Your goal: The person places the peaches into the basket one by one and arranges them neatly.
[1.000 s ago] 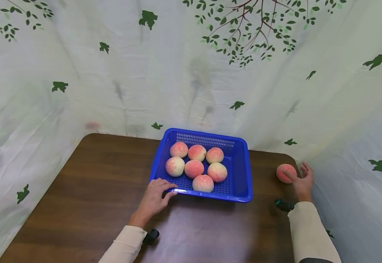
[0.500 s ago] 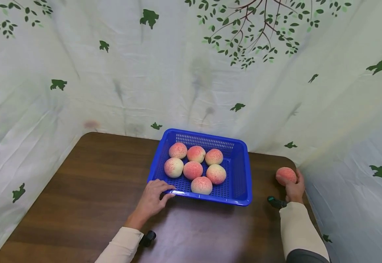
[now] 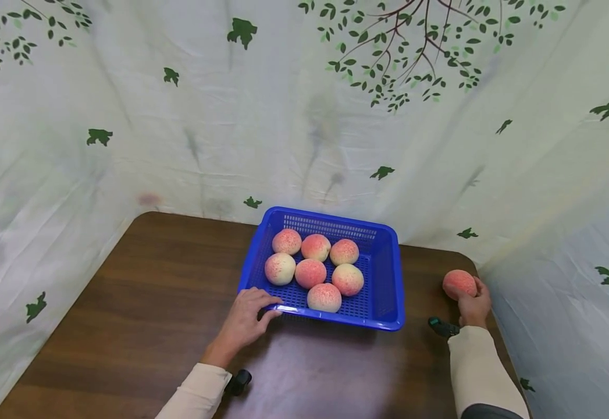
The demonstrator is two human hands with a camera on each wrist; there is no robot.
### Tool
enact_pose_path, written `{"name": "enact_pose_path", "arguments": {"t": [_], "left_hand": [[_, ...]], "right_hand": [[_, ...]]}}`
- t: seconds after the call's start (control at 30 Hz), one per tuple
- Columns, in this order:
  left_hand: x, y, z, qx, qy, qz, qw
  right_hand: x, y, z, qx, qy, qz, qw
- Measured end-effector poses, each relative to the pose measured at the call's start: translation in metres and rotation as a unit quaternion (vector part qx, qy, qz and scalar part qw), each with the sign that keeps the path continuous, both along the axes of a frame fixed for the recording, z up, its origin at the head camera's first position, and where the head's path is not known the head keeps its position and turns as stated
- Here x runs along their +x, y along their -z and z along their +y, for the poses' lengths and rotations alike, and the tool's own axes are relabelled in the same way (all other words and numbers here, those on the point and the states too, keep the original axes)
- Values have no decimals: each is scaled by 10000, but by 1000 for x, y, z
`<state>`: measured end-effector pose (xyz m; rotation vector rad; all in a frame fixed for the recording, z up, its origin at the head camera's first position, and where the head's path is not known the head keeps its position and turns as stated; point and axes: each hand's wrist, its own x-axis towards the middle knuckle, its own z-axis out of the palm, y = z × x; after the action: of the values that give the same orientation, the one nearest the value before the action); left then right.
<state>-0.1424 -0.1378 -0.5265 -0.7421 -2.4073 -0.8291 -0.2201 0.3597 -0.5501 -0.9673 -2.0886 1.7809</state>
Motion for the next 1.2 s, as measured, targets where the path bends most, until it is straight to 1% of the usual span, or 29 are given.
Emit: {"name": "enact_pose_path", "arguments": {"t": [0.13,0.23,0.37,0.47,0.53,0.6,0.7,0.83,0.93,1.03,1.2], "left_hand": [[2,1,1,21,-32,22,10000],[3,1,2,1,-69,57,10000],[5,2,3,-3,-67,59,10000],[4,2,4,-17,-58,14,10000],[4,2,6,-14,-50,-49,10000],[3,0,6,0,-74,-124,9999],[3,-3,7,3,-130,-227,9997],[4,-6,6,-92,-217,-362,9991],[5,-7,6,-151,-250,-444,9986],[6,-7,6,-159,-261,-409,9987],[6,-6,7,-144,-275,-336,9990]], "right_hand": [[8,-3,4,11,-109,-115,9999],[14,-6,6,-180,-228,-138,9995],[21,-15,4,-379,-275,-95,9989],[25,-23,0,-459,-187,6,9988],[27,-28,-3,-445,-229,26,9987],[28,-33,-6,-482,-302,73,9984],[29,-39,-13,-368,-581,99,9976],[33,-46,-22,-370,-846,247,9954],[37,-47,-28,-499,-970,428,9931],[42,-49,-33,-538,-1087,591,9909],[50,-59,-44,-611,-1284,836,9863]]}}
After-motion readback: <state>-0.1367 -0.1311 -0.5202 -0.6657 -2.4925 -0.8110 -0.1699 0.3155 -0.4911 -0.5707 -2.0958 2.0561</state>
